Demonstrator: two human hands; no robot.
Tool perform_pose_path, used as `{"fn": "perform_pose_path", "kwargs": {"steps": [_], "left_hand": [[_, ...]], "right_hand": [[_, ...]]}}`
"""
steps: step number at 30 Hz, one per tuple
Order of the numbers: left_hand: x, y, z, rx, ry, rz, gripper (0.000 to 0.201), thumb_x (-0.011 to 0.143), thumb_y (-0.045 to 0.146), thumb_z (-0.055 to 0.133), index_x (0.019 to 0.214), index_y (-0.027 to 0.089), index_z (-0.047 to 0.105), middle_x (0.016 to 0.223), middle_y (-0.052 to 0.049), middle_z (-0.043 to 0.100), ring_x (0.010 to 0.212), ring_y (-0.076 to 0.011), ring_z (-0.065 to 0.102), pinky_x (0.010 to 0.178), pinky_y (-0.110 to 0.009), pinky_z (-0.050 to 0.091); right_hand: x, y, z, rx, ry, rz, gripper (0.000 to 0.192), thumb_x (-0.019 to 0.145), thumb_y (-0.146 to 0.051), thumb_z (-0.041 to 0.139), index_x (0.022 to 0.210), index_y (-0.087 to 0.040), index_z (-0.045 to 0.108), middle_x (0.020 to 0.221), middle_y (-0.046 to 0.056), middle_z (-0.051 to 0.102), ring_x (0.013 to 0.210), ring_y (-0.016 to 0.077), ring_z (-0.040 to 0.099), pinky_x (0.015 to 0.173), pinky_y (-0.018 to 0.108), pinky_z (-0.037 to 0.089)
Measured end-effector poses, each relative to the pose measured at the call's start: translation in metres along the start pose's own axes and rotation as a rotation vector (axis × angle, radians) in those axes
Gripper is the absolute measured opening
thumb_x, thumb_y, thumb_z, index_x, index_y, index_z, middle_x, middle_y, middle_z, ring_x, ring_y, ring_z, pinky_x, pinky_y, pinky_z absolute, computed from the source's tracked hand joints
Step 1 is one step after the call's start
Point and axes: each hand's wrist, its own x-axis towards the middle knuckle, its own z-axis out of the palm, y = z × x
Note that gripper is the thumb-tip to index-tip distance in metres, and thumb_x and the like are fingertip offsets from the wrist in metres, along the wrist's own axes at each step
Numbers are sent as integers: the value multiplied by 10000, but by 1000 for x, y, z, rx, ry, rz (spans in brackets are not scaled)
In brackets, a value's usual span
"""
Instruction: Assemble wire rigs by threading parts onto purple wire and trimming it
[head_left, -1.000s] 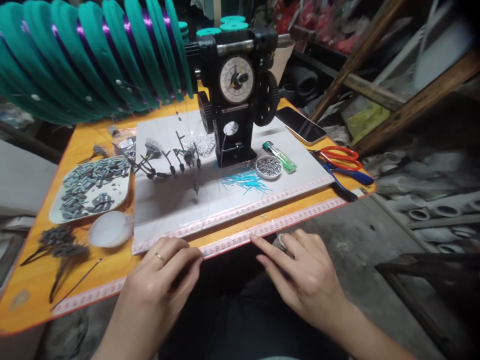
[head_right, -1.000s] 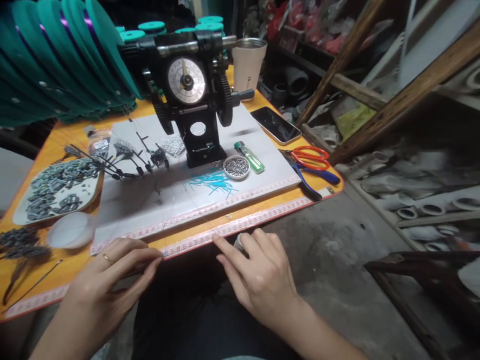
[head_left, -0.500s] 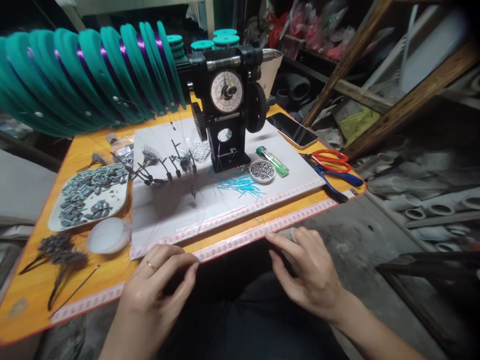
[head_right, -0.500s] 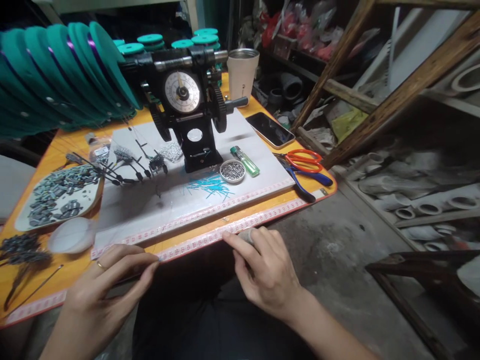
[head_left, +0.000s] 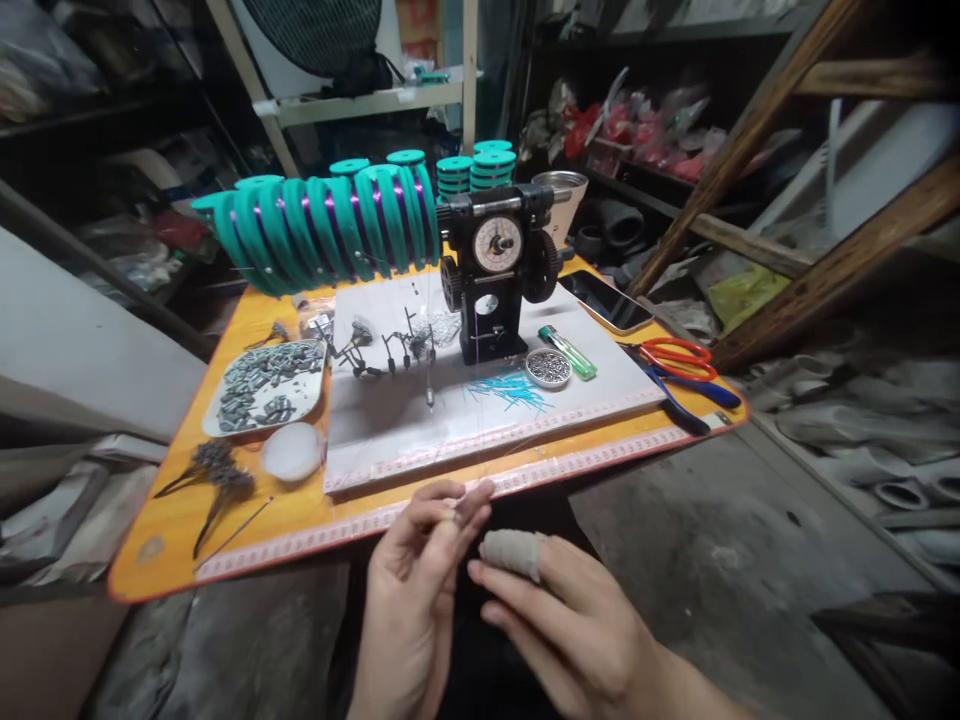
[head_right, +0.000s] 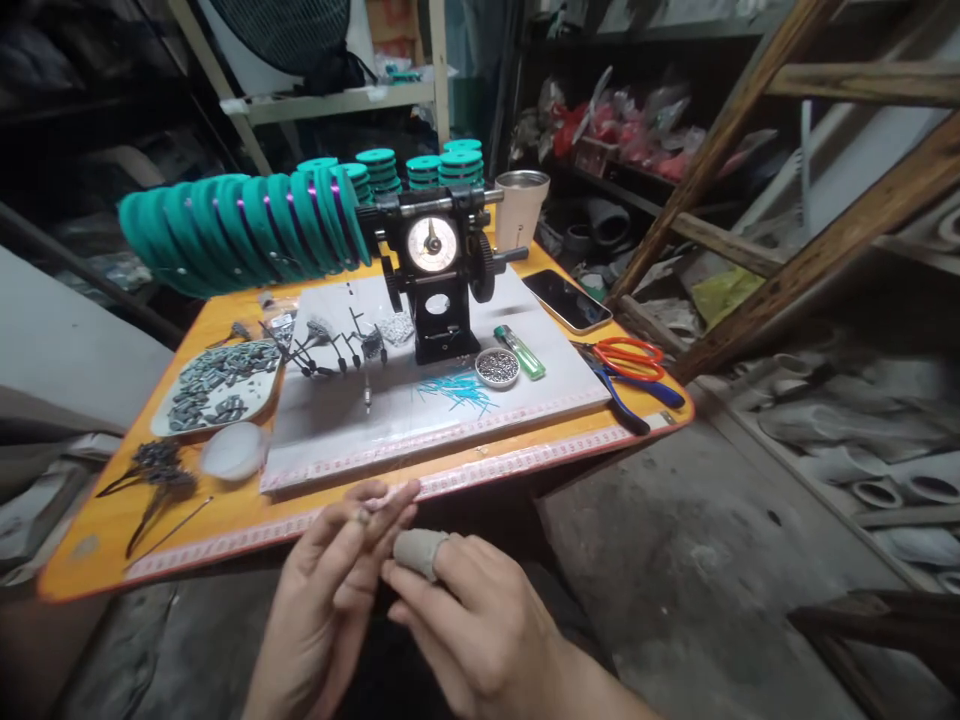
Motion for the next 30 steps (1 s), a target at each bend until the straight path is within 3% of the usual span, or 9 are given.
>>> {"fn": "perform_pose_path", "kwargs": {"steps": [6, 11, 15, 19, 23, 26, 30], "left_hand": [[-9, -13, 16, -179, 135, -41, 177, 712, 260, 823, 827, 176, 719, 910, -28, 720, 880, -194, 734, 853, -274, 558], [-13, -13, 18, -191, 86, -112, 190, 707, 250, 829, 816, 163, 700, 942, -38, 733, 1082, -247, 686, 1012, -325, 483], [-16, -11, 17, -206, 101, -116, 209, 686, 245, 844, 796, 158, 690, 1015, -39, 723, 1112, -251, 669, 1029, -330, 472], [-16, -9, 17, -215, 116, -169, 234, 674, 246, 850, 816, 158, 685, 895, -18, 713, 841, -178, 719, 851, -301, 557], [-10, -9, 19, -271, 152, -227, 246, 658, 220, 857, 798, 121, 681, 826, -10, 710, 452, 10, 480, 746, -223, 560], [-6, -9, 21, -366, 168, -308, 207, 695, 195, 830, 778, 103, 663, 766, -2, 701, 369, 54, 319, 713, -219, 560], [-2, -8, 24, -471, 179, -426, 169, 747, 173, 782, 775, 102, 631, 738, 2, 684, 348, 51, 265, 536, -196, 496]], "right_hand": [[6, -6, -13, -144, 13, 15, 215, 880, -115, 604, 1075, -107, 695, 889, 99, 672, 838, 224, 531, 706, 352, 463], [5, -4, -17, -214, -8, -12, 179, 870, -119, 621, 1019, -108, 719, 823, 98, 640, 794, 219, 506, 688, 347, 428], [3, -4, -12, -265, -21, 5, 174, 889, -130, 600, 1016, -118, 719, 770, 89, 608, 746, 215, 487, 660, 343, 406], [0, -4, -11, -213, -20, 24, 185, 882, -112, 587, 1027, -115, 703, 760, 83, 584, 735, 213, 480, 637, 338, 401], [-10, -2, -20, -151, 70, 32, 313, 871, -62, 559, 1157, -138, 660, 812, 68, 546, 737, 186, 488, 648, 321, 432], [-16, 2, -31, -178, 181, 15, 330, 838, 1, 570, 1128, -135, 654, 901, 80, 560, 786, 175, 531, 663, 308, 450], [-17, 10, -38, -183, 192, 5, 428, 812, 37, 587, 1204, -131, 622, 956, 90, 580, 835, 189, 554, 699, 329, 465]]}}
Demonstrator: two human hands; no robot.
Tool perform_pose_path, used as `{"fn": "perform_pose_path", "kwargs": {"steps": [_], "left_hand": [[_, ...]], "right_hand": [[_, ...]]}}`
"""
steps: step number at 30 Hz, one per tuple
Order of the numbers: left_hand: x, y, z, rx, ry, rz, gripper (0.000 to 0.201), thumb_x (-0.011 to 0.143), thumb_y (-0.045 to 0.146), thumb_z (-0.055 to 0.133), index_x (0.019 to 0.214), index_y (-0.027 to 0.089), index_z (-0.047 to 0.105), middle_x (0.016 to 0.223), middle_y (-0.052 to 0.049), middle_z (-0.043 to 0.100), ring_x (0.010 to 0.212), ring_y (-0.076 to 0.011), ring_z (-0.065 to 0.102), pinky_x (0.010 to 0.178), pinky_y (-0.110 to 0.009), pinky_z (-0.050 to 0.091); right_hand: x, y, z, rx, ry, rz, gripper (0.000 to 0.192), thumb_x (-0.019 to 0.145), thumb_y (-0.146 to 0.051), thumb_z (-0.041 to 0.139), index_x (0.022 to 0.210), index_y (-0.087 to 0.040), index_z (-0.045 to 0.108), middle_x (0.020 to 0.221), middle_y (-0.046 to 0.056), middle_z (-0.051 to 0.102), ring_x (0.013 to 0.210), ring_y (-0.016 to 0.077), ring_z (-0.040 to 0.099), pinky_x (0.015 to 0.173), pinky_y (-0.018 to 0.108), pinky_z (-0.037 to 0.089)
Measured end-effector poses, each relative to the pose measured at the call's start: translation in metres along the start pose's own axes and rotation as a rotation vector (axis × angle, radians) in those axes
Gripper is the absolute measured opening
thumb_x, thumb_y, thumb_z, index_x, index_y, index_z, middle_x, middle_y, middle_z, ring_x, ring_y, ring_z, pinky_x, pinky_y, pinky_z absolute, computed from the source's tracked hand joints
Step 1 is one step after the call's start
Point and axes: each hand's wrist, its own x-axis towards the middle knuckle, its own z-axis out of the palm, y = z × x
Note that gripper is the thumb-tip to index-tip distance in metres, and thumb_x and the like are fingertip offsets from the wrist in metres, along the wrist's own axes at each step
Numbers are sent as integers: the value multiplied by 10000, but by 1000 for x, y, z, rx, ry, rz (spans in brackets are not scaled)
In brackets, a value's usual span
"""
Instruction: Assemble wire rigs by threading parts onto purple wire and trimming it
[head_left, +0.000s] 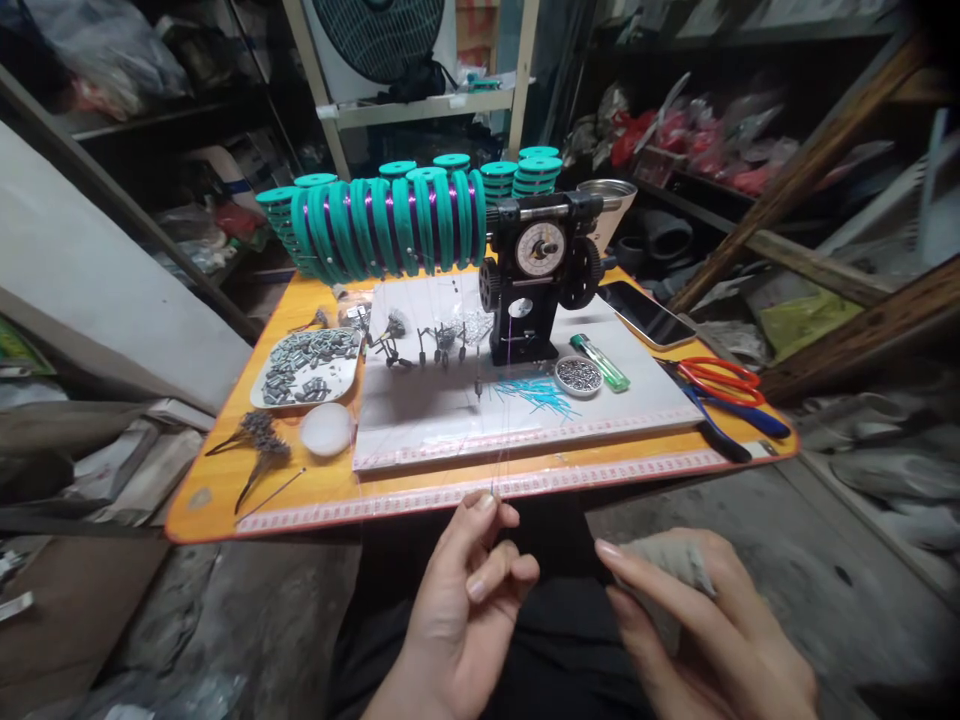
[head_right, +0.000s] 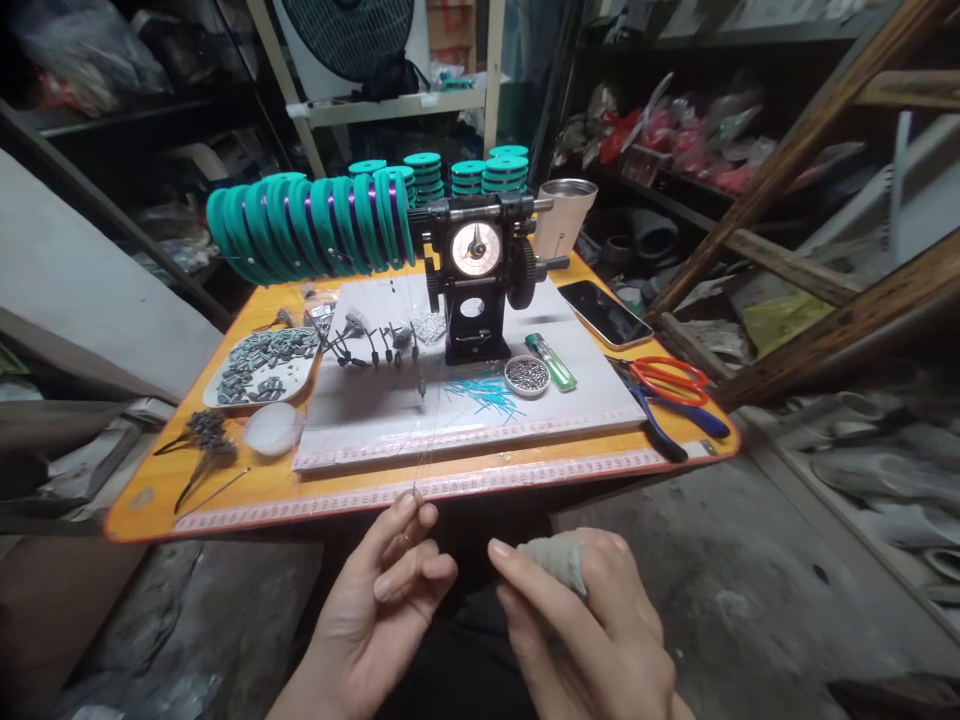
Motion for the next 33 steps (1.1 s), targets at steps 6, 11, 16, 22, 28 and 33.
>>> {"fn": "perform_pose_path", "kwargs": {"steps": [6, 11, 16, 22, 28, 33], "left_hand": [[6, 8, 3, 42, -234, -240, 206, 737, 148, 770, 766, 109, 570, 626, 52, 548, 390, 29, 231, 428, -124, 328], [7, 13, 5, 364, -334, -4, 335, 768, 234, 761, 672, 149, 452, 547, 89, 317, 460, -16, 199, 408, -124, 169], [5, 23, 2, 874, -271, 416, 302, 824, 386, 701, 741, 159, 520, 596, 60, 406, 509, -45, 299, 475, -167, 264], [-1, 51, -1, 1271, -230, 577, 186, 883, 339, 613, 808, 170, 599, 697, 14, 513, 565, -72, 358, 512, -190, 304], [1, 60, -5, 1554, -266, 978, 89, 898, 222, 563, 850, 180, 626, 1008, -57, 525, 593, -58, 475, 509, -185, 426], [6, 61, -10, 1914, -233, 1645, 99, 852, 71, 566, 869, 169, 573, 941, -91, 626, 759, -155, 652, 599, -237, 499]], "right_hand": [[9, 9, 0, -37, 32, -24, 547, 780, 54, 633, 1278, -173, 617, 918, 76, 615, 799, 184, 584, 695, 331, 484], [32, 16, 14, -48, -95, -107, 500, 852, -6, 609, 1319, -183, 585, 1086, 100, 675, 945, 197, 659, 795, 310, 542], [60, 24, 28, 6, -159, -233, 322, 898, -42, 578, 1207, -113, 632, 1068, 132, 657, 952, 197, 636, 772, 307, 545], [97, 27, 30, 122, -233, -370, 188, 926, -72, 511, 1012, -169, 647, 1065, 115, 647, 1130, 242, 562, 929, 434, 515], [113, 20, 47, 261, -568, -231, 222, 931, -59, 395, 983, -145, 594, 974, 94, 537, 799, 153, 552, 667, 277, 495], [124, 12, 50, 177, -553, -58, 158, 925, -76, 422, 894, -135, 566, 896, 55, 469, 687, 129, 469, 594, 255, 403]]}}
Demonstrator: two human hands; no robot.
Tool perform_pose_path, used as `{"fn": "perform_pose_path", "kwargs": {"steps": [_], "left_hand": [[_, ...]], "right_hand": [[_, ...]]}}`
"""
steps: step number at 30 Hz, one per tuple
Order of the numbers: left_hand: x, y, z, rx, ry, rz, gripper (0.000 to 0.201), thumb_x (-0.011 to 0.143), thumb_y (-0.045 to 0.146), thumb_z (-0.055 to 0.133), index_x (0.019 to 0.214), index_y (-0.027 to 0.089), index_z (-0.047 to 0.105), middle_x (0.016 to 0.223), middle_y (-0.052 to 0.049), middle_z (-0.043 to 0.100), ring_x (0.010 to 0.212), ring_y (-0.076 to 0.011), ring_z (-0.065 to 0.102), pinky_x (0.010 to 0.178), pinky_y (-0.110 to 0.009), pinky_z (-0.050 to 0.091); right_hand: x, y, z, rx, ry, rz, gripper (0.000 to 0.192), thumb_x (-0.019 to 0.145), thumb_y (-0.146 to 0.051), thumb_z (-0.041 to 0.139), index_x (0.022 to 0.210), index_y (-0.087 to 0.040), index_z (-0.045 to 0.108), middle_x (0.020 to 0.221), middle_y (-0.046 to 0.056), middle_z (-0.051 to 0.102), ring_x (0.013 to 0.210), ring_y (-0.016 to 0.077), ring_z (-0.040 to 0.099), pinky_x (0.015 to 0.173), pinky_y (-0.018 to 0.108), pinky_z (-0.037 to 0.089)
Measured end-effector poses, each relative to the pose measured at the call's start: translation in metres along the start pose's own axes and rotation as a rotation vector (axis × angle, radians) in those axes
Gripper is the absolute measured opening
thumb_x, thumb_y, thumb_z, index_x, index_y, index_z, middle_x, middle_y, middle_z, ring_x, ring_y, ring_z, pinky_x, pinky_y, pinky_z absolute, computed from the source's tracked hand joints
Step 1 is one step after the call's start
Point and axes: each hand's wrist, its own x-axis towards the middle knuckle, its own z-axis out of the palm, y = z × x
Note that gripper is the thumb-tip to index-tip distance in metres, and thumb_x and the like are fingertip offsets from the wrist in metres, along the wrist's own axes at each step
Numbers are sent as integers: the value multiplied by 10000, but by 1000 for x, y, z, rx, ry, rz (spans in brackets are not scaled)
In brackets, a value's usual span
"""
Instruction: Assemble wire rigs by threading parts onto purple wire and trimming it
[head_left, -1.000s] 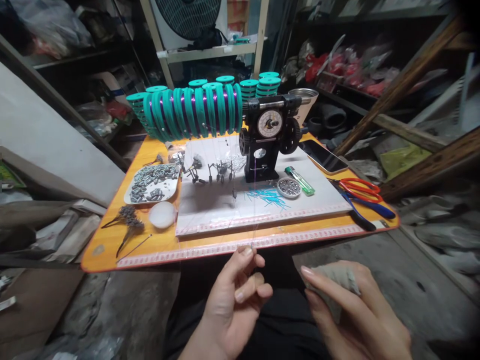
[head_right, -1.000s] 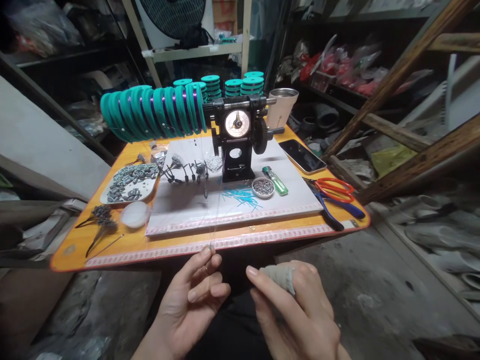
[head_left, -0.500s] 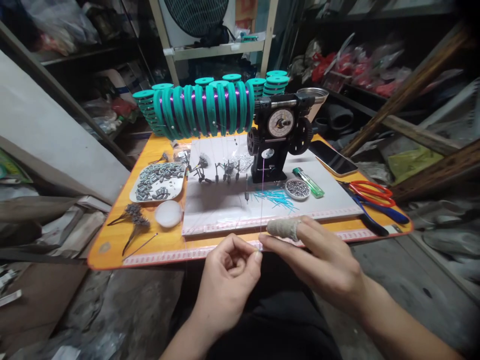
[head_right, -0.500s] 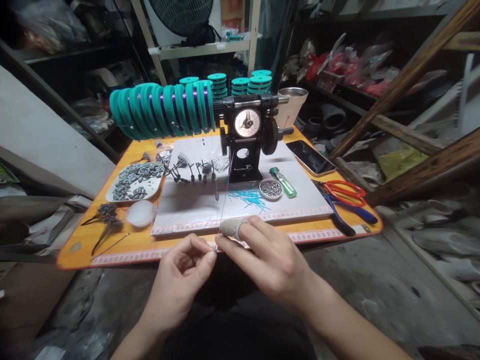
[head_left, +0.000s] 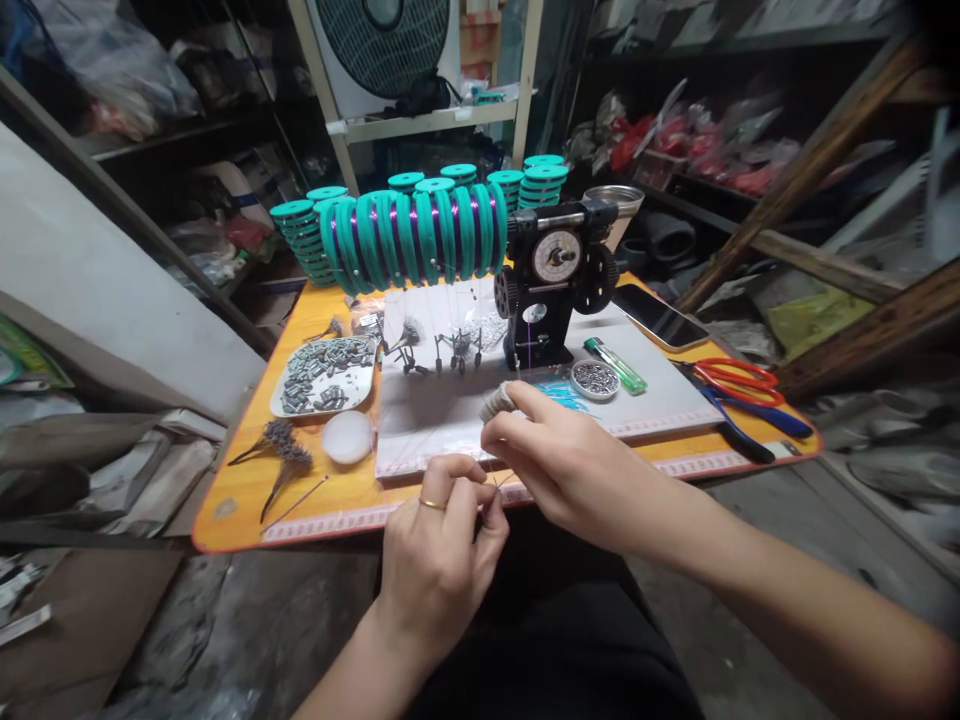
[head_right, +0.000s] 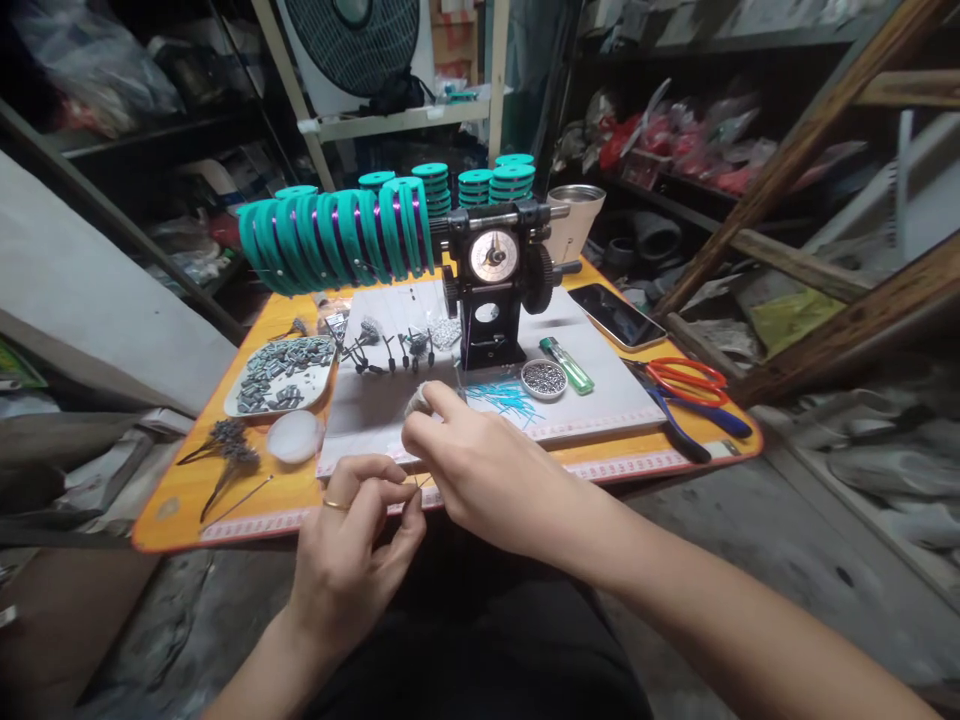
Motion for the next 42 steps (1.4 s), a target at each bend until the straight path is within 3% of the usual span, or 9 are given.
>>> {"fn": "perform_pose_path", "kwargs": {"steps": [3, 5, 10, 12, 19, 23, 29, 35, 42], "left_hand": [[1, -1, 1, 108, 24, 247, 172, 811, 26, 608, 907, 163, 568, 981, -111, 705, 742, -173, 684, 623, -257, 500], [1, 0, 3, 6, 1, 228, 194, 804, 17, 611, 911, 175, 573, 976, -94, 721, 763, -175, 692, 646, -256, 501], [-6, 14, 10, -873, -43, -628, 131, 855, 185, 630, 749, 172, 554, 877, -28, 637, 547, -55, 518, 474, -174, 383], [-7, 21, 12, -1234, -44, -918, 200, 841, 270, 674, 736, 151, 551, 881, -14, 611, 468, -4, 394, 424, -154, 297], [-9, 33, 21, -1473, 147, -1073, 275, 742, 298, 788, 722, 129, 571, 830, 2, 596, 463, 18, 374, 412, -117, 274], [-13, 26, 22, -1338, 81, -950, 206, 811, 283, 726, 745, 145, 588, 896, -9, 587, 499, 11, 407, 441, -121, 327], [-8, 14, 0, -617, 33, -380, 74, 832, 103, 656, 829, 177, 647, 1051, -19, 503, 526, 14, 416, 464, -151, 391], [-8, 10, -3, -177, 122, 71, 210, 830, -10, 618, 985, 131, 632, 1004, -46, 503, 799, -89, 613, 727, -186, 538], [-5, 6, 2, -49, 105, 352, 221, 798, -46, 626, 989, 64, 608, 991, -141, 645, 818, -194, 657, 710, -296, 552]], "right_hand": [[3, -2, -3, -23, 0, 31, 149, 924, -78, 448, 890, -135, 581, 888, 47, 479, 694, 129, 481, 590, 253, 388], [1, -3, -2, -32, 24, 25, 150, 930, -83, 454, 891, -137, 588, 882, 43, 480, 673, 123, 475, 574, 250, 386], [-23, -9, 7, -12, 422, -14, 144, 920, -55, 511, 1011, -118, 604, 919, 71, 534, 830, 152, 534, 724, 277, 460], [-35, -12, 10, 80, 435, 79, 125, 908, -70, 550, 978, -138, 627, 890, 55, 557, 843, 148, 551, 739, 273, 463], [-53, -23, 33, 466, 271, 373, 69, 833, -197, 711, 890, -235, 701, 858, -5, 660, 823, 138, 633, 774, 268, 503], [-55, -23, 36, 290, 355, 217, 107, 878, -112, 609, 905, -192, 675, 852, 39, 630, 841, 169, 619, 765, 317, 516], [-48, -6, 11, 42, 237, -391, 177, 923, -28, 484, 979, -132, 616, 1065, 95, 646, 1198, 220, 549, 1144, 484, 346], [-24, -4, -3, 54, 19, -223, 225, 945, -73, 418, 1030, -171, 602, 942, 51, 502, 732, 112, 496, 629, 218, 458], [2, -6, -5, 22, -67, -57, 180, 842, -13, 537, 916, -176, 556, 908, 4, 416, 603, 76, 385, 549, 222, 346]]}}
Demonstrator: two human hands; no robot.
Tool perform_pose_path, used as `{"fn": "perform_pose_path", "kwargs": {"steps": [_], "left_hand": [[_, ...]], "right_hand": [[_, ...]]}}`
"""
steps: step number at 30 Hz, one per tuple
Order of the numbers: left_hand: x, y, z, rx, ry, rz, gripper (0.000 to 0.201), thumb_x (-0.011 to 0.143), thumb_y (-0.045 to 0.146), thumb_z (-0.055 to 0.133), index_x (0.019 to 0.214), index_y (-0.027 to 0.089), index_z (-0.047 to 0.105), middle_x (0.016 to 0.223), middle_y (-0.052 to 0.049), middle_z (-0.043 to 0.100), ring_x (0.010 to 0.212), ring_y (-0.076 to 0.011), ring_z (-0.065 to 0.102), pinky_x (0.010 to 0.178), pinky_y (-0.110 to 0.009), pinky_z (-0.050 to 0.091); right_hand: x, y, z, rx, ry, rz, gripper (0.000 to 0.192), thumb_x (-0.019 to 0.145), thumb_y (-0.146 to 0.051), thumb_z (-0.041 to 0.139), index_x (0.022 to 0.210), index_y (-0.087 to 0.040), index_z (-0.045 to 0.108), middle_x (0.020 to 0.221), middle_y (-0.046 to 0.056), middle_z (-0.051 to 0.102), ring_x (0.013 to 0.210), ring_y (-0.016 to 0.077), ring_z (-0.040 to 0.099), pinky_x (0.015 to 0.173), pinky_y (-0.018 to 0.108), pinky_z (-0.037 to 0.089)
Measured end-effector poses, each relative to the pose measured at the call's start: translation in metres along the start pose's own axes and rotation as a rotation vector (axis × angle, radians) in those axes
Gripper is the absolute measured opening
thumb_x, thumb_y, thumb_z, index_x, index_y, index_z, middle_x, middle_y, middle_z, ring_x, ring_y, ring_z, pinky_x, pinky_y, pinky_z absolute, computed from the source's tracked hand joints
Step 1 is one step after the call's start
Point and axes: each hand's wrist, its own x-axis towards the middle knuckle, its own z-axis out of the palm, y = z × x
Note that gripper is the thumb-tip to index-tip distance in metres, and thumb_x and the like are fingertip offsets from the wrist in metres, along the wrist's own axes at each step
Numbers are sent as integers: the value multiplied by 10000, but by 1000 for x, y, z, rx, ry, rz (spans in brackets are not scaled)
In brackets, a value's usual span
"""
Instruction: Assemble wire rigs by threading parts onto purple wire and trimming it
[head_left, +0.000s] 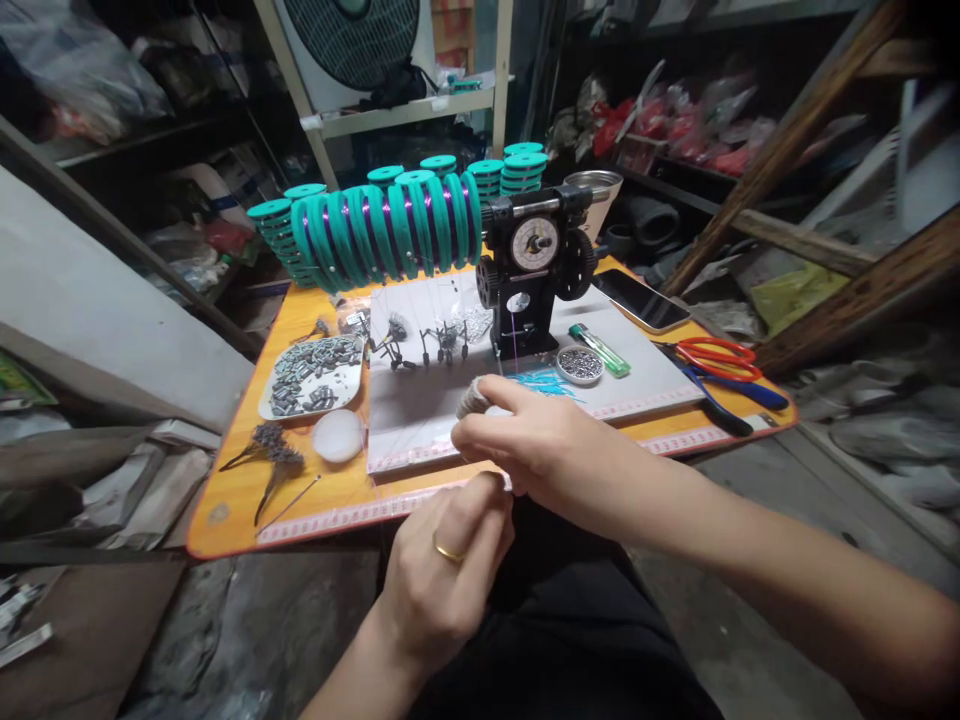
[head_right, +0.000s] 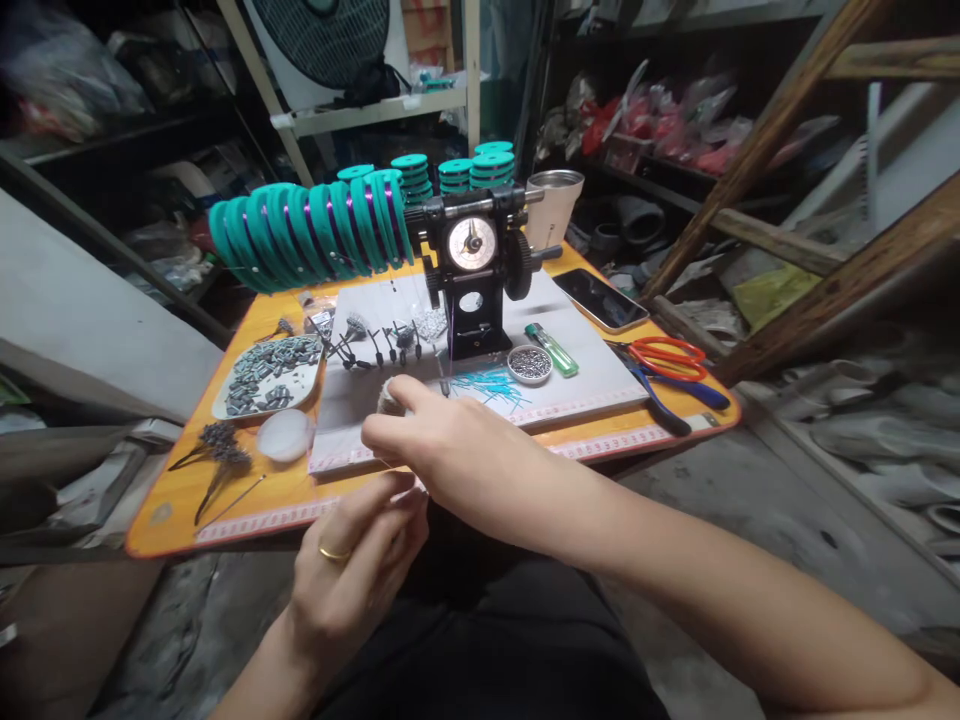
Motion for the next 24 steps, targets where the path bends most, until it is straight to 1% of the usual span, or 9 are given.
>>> {"fn": "perform_pose_path", "kwargs": {"steps": [2, 4, 8, 10, 12, 16, 19, 21, 24], "left_hand": [[3, 1, -1, -59, -42, 27, 208, 793, -58, 612, 957, 70, 603, 952, -152, 678, 812, -213, 668, 702, -309, 542], [5, 5, 1, -179, -61, -117, 203, 797, -54, 602, 924, 104, 606, 903, -118, 683, 809, -196, 669, 693, -281, 530], [-1, 19, 15, -774, 59, -866, 97, 841, 124, 649, 759, 155, 608, 867, -43, 637, 634, -82, 581, 541, -182, 451], [-3, 28, 26, -1149, 158, -1194, 173, 825, 228, 699, 707, 143, 605, 871, -25, 619, 533, -30, 489, 482, -159, 388], [-2, 37, 36, -1419, 266, -1382, 217, 773, 263, 761, 690, 129, 612, 873, -8, 611, 487, 9, 427, 478, -143, 360], [6, 52, 49, -1598, 422, -1534, 260, 671, 238, 844, 637, 113, 619, 759, 12, 594, 480, 14, 403, 506, -132, 381], [10, 57, 53, -1609, 418, -1567, 237, 665, 228, 850, 653, 109, 645, 728, 12, 583, 491, 8, 391, 495, -124, 377], [10, 58, 52, -1627, 365, -1586, 194, 696, 236, 834, 742, 113, 691, 660, 33, 529, 489, 5, 376, 500, -117, 387], [12, 58, 49, -1728, 279, -1646, 197, 710, 215, 826, 832, 100, 722, 684, 23, 539, 485, 14, 345, 481, -103, 385]], "right_hand": [[1, -1, -1, -83, -7, 5, 160, 847, -25, 557, 903, -175, 562, 919, 12, 450, 584, 79, 385, 529, 234, 334], [-5, -4, -3, -151, 94, -24, 154, 887, -37, 522, 931, -169, 589, 966, 43, 506, 631, 100, 455, 545, 246, 361], [-35, -8, -4, -91, 427, 41, 162, 932, -104, 533, 1053, -148, 632, 1034, 98, 571, 891, 165, 568, 730, 281, 457], [-54, -8, 2, 74, 408, 189, 114, 925, -149, 569, 973, -162, 672, 887, 60, 568, 819, 151, 567, 703, 272, 459], [-70, -6, 14, 283, 295, 358, 102, 907, -210, 612, 896, -190, 712, 761, 20, 536, 708, 133, 546, 630, 257, 446], [-87, -4, 42, 765, 280, 638, 131, 820, -317, 723, 826, -187, 733, 744, 11, 551, 664, 127, 561, 595, 252, 469], [-94, -7, 52, 1044, 350, 641, 137, 861, -292, 686, 803, -168, 673, 800, 22, 617, 731, 135, 623, 695, 267, 526], [-100, -10, 50, 975, 394, 568, 80, 914, -220, 610, 858, -176, 647, 787, 11, 612, 671, 109, 613, 631, 227, 523], [-112, -10, 39, 497, 493, 358, 171, 922, -99, 522, 978, -194, 652, 776, 11, 539, 625, 100, 560, 531, 199, 472]]}}
